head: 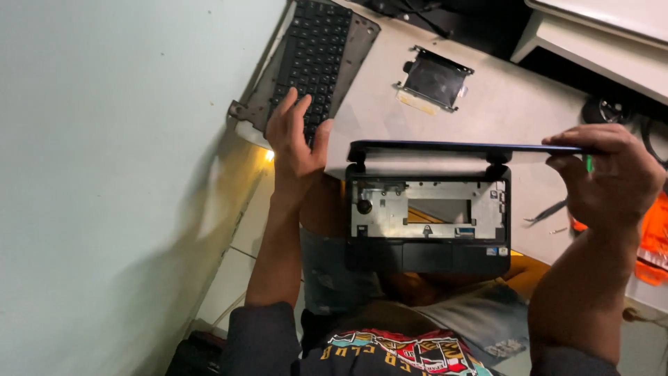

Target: The person is disassembling a laptop by removing screws with a screwdriver, prying the case open, and then installing or replacing the internal battery.

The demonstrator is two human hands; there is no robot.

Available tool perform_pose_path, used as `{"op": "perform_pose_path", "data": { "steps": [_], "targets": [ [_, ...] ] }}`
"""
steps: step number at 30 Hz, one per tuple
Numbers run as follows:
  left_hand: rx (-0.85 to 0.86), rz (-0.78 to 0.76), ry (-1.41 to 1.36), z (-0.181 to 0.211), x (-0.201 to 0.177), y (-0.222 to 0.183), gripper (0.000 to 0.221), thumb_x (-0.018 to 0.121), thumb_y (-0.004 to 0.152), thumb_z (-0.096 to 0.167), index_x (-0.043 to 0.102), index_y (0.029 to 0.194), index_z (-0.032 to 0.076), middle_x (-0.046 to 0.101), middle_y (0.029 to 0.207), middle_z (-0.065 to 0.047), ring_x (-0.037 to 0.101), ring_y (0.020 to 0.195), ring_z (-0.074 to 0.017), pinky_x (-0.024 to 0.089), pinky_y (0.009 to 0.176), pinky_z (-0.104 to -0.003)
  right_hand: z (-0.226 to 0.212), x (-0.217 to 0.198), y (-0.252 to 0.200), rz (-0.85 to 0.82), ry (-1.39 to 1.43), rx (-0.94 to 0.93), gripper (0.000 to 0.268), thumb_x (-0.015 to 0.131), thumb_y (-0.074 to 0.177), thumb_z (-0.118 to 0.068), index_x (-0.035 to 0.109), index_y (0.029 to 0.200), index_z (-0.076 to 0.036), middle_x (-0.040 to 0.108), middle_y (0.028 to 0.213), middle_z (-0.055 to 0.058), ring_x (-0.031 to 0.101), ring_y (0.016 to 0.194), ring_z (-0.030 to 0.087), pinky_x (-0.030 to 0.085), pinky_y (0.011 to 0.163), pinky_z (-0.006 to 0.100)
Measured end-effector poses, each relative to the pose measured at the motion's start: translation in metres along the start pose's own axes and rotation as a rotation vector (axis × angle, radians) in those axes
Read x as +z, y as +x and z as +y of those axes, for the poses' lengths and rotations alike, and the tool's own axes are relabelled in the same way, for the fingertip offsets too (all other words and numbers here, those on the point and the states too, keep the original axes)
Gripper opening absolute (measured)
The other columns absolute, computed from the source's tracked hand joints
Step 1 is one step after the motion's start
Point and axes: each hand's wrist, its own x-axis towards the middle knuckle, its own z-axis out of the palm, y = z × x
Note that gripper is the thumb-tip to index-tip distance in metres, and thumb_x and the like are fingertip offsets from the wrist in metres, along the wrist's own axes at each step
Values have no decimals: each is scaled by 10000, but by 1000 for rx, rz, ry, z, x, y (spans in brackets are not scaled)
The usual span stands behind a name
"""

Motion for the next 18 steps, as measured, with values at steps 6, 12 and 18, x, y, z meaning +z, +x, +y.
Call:
{"op": "perform_pose_path", "data": {
  "steps": [6,12,18],
  "targets": [
    [-73,-307,-687,61,-15,-27,477,568,1074,376,506,1419,53,583,1457,-203,574,1409,-367,486,1198,-453,4,-1,1,-26,95,-46,339,795,1020,185,531,1231,174,645,1122,331,707,1074,414,574,947,436],
    [-179,-215,-546,46,9,-38,348,475,1102,343,638,1001,52,610,938,-83,573,795,-183,438,651,-322,-33,12,-18,268,-290,-177,510,607,1113,-228,375,1501,8,409,1435,254,577,1158,453,570,910,525],
    [-93,-56,-718,19,33,-50,329,485,1080,158,701,885,4,644,746,-104,506,579,-178,470,581,-330,-47,52,-141,260,-370,-8,491,799,969,-281,639,1259,81,548,1312,283,584,1194,446,530,953,462]
  ]
}}
